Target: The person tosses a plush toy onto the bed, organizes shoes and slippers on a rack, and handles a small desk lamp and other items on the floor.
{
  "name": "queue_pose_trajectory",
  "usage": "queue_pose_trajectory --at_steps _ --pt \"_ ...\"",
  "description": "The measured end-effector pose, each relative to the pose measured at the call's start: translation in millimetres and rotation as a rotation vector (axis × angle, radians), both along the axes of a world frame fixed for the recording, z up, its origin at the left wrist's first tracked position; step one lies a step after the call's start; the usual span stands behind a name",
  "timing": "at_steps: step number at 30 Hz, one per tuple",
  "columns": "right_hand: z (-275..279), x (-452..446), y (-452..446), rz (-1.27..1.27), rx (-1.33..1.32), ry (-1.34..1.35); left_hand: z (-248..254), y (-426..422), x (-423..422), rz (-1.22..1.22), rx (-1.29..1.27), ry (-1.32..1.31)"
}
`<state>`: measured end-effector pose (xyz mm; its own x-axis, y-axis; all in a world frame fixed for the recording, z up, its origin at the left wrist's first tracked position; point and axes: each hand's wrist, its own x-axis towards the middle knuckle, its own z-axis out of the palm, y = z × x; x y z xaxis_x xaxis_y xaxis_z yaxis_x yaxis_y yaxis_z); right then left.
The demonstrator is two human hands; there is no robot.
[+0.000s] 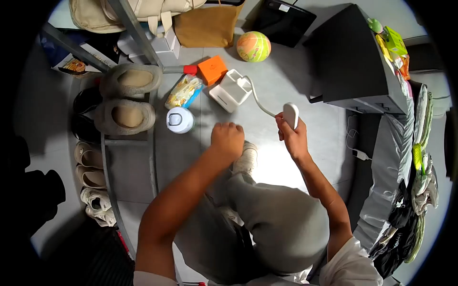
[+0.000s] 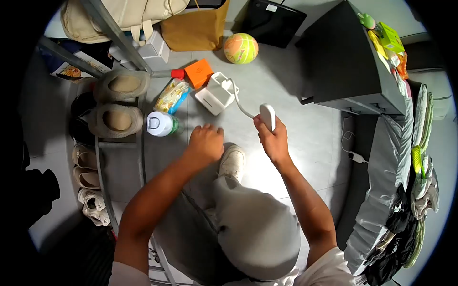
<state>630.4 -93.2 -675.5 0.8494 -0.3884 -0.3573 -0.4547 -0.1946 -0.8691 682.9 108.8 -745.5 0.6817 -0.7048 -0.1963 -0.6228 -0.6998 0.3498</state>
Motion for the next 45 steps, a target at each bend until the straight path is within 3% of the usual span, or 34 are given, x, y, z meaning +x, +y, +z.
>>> queue_pose_trajectory --at_steps 2,5,10,12,18,20,21,28,33,36,39,41,45 --pt "12 5 -7 0.108 -0.113 0.000 -28 -6 13 0.129 -0.033 -0.091" --pt "25 11 -19 0.308 -0.269 -0.013 -32 -15 31 0.430 0.002 0.097" --pt "19 -1 -49 0.578 -0.371 -0.071 -33 -35 53 0.547 -0.160 0.017" --pt "14 -7 -55 0.560 -0.329 -0.064 -37 -43 67 0.562 -0.181 0.021" --pt "4 -25 -71 0.609 -0.299 -0.008 -80 -68 91 0.352 -0.229 -0.083" --pt "-5 -35 -84 0.668 -0.475 -0.084 -80 -77 94 0.308 -0.210 -0.061" --pt "-4 -38 -85 0.650 -0.505 -0.134 -81 -78 91 0.308 -0.252 -0.160" --pt "33 19 -59 0.471 -0.656 -0.569 -86 -87 79 0.315 -0.149 -0.210" --pt "51 99 -40 0.624 -0.792 -0.728 -82 -88 75 0.371 -0.189 -0.237" --pt "65 120 -30 0.814 -0.903 -0.733 -150 -96 78 0.473 -0.371 -0.059" --pt "74 120 -25 0.890 -0.967 -0.643 -163 -101 86 0.459 -0.489 0.008" --pt "71 117 -28 0.827 -0.938 -0.667 -120 -87 90 0.316 -0.358 -0.042" --pt "68 111 -38 0.865 -0.906 -0.741 -104 -73 94 0.264 -0.650 0.068"
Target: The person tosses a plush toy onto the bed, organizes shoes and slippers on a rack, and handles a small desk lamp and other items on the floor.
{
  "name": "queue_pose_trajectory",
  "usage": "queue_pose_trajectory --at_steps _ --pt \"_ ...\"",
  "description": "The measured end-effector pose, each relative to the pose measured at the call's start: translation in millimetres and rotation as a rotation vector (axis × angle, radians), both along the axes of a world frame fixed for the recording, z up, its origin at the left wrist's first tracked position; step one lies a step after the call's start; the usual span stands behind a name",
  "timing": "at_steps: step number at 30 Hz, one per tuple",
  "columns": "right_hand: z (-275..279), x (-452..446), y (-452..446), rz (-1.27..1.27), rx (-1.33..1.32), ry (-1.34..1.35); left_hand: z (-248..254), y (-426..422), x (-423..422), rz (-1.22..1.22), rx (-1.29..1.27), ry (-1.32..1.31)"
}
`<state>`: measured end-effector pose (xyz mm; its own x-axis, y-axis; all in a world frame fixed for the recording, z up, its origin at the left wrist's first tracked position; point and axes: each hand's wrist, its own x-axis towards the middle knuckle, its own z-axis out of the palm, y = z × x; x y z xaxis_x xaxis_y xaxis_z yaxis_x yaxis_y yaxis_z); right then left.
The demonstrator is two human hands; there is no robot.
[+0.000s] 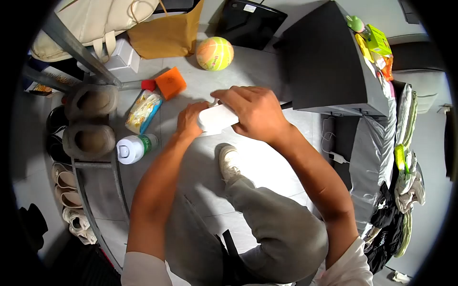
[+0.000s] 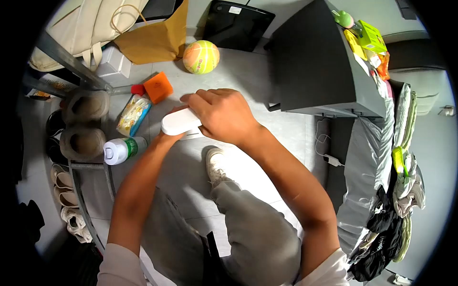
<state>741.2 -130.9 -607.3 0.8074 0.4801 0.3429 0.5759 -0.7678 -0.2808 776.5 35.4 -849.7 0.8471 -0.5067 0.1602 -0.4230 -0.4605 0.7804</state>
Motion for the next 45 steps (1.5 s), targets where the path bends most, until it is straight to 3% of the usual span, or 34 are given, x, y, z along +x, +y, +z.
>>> queue_pose_trajectory --at_steps 1,3,8,11,14,17,21,25,27,29,32,35,39,45 --pt "1 -4 -4 0.005 -0.045 0.011 11 0 2 -0.026 0.000 -0.030" --pt "3 -18 -12 0.015 -0.134 0.037 32 -9 11 0.033 0.285 0.129" --pt "12 -33 -26 -0.099 -0.132 0.122 33 -14 9 0.042 0.302 0.024" --pt "13 -27 -11 -0.094 -0.108 0.051 38 -12 10 0.040 0.366 0.161" --pt "16 -26 -1 -0.168 -0.078 0.007 -27 1 15 -0.046 0.137 0.083" --pt "25 -28 2 -0.285 -0.115 0.006 15 18 -6 -0.010 0.219 -0.262" --pt "27 -30 -11 -0.463 -0.191 -0.077 20 10 -5 -0.011 0.474 0.082" --pt "-3 -48 -18 -0.670 0.223 0.063 21 -5 -6 0.041 0.526 0.268" --pt "-24 -56 -25 -0.790 0.455 0.105 17 -7 -5 0.057 0.465 0.219" --pt "-46 -58 -40 -0.842 0.883 0.301 6 -9 -8 0.081 0.400 0.120" --pt "-56 -62 -33 -0.906 0.779 0.446 36 -2 -9 -0.012 0.350 0.258" --pt "-70 -64 -23 -0.830 0.865 0.719 66 7 -4 -0.194 0.394 0.406" --pt "-83 -55 -11 -0.678 0.937 0.690 100 8 -11 -0.297 0.407 0.331" --pt "-46 -29 15 -0.509 0.812 0.765 144 26 -15 -0.360 0.484 0.322"
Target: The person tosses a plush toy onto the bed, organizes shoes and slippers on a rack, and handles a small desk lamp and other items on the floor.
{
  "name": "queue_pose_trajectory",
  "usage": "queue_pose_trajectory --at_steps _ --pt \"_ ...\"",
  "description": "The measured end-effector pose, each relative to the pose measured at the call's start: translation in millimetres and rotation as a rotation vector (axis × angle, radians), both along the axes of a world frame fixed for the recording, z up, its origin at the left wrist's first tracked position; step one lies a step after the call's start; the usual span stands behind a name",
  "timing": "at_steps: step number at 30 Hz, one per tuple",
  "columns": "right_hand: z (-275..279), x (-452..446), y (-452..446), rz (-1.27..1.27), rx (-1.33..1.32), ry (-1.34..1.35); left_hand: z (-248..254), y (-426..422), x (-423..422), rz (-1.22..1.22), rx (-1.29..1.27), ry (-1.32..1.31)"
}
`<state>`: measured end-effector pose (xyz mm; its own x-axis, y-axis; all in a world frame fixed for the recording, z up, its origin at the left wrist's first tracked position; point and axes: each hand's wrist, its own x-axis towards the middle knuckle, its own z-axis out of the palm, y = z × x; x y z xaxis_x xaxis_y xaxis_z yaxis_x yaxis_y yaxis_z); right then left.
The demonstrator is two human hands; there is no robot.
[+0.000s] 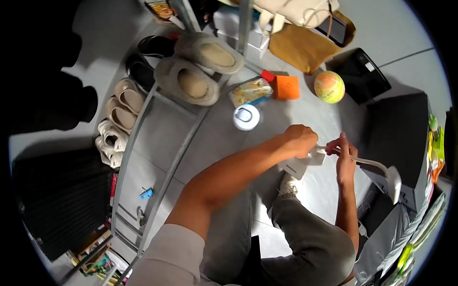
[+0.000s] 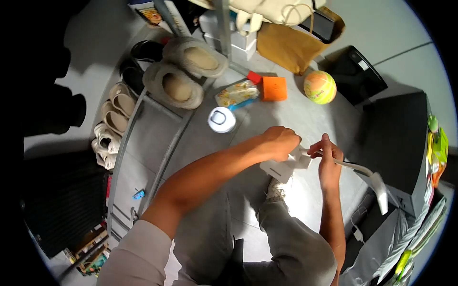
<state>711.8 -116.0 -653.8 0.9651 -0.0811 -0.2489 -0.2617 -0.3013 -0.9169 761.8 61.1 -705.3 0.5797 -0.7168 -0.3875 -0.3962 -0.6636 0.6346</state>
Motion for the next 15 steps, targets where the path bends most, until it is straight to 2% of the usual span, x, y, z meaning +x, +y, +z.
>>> queue_pose_trajectory --at_steps 2,5,12,13,15 --pt "6 10 -2 0.168 -0.029 -0.010 8 12 -4 -0.034 -0.010 0.031" --pt "27 13 8 0.352 0.069 0.032 25 30 -14 -0.083 0.041 0.043" --pt "102 17 48 0.512 0.451 0.017 42 73 -34 -0.103 0.139 0.027" --pt "112 16 59 0.541 0.407 -0.041 47 78 -38 -0.110 0.150 0.023" --pt "119 14 78 0.609 0.605 -0.014 71 90 -45 -0.177 0.165 0.104"
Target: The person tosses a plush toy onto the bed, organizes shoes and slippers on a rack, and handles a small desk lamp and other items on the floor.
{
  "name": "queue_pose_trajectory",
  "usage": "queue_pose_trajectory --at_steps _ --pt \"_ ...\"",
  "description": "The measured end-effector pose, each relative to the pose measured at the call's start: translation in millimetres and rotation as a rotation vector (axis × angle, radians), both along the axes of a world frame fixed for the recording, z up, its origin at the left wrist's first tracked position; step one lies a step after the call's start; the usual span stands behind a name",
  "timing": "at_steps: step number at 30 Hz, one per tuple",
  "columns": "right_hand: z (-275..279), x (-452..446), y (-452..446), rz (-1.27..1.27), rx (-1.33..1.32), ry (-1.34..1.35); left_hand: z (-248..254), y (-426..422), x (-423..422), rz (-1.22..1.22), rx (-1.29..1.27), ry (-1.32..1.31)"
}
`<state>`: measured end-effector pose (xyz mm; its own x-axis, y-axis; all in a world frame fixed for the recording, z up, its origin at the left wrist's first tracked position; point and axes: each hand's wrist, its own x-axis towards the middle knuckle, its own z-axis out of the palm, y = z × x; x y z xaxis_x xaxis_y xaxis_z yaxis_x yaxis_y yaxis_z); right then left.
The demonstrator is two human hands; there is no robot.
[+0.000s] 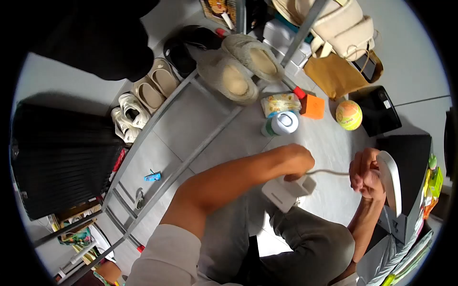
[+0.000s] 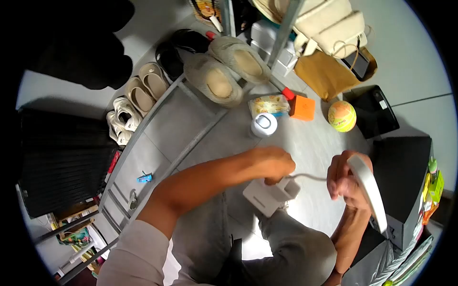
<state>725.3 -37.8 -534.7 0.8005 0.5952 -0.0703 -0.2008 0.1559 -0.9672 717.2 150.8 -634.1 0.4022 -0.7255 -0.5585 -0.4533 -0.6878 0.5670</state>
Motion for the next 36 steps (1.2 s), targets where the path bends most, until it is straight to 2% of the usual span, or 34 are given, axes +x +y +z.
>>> queue_pose_trajectory --at_steps 2,5,7,9,12,14,16,19,24,26,28,31,36 --pt "6 1 17 0.136 0.143 0.133 13 6 -9 -0.045 0.076 0.103" --pt "4 3 50 0.282 0.242 0.267 2 16 -29 -0.064 0.062 0.112" --pt "16 3 81 0.326 0.161 0.313 -13 26 -36 -0.041 0.093 0.062" --pt "15 8 108 0.398 0.067 0.184 -24 40 -37 0.004 0.135 0.032" --pt "20 12 156 0.394 0.016 0.139 -29 106 -56 0.406 -0.091 -0.035" --pt "20 18 185 0.422 0.037 0.072 -22 145 -63 0.583 -0.144 0.001" --pt "23 14 211 0.349 0.039 0.115 9 179 -69 0.637 -0.068 0.085" --pt "24 4 242 0.241 0.072 0.081 3 216 -87 0.799 -0.171 -0.009" --pt "19 -3 271 0.345 0.231 0.094 14 248 -107 1.011 -0.052 -0.117" --pt "18 -7 278 0.294 0.243 0.111 14 255 -114 1.090 -0.005 -0.183" --pt "19 -9 282 0.266 0.256 0.103 7 262 -117 1.132 0.036 -0.288" --pt "18 -7 281 0.277 0.171 -0.056 14 267 -123 1.139 0.027 -0.359" --pt "9 3 254 0.289 0.128 -0.098 12 251 -114 0.919 0.042 -0.114"
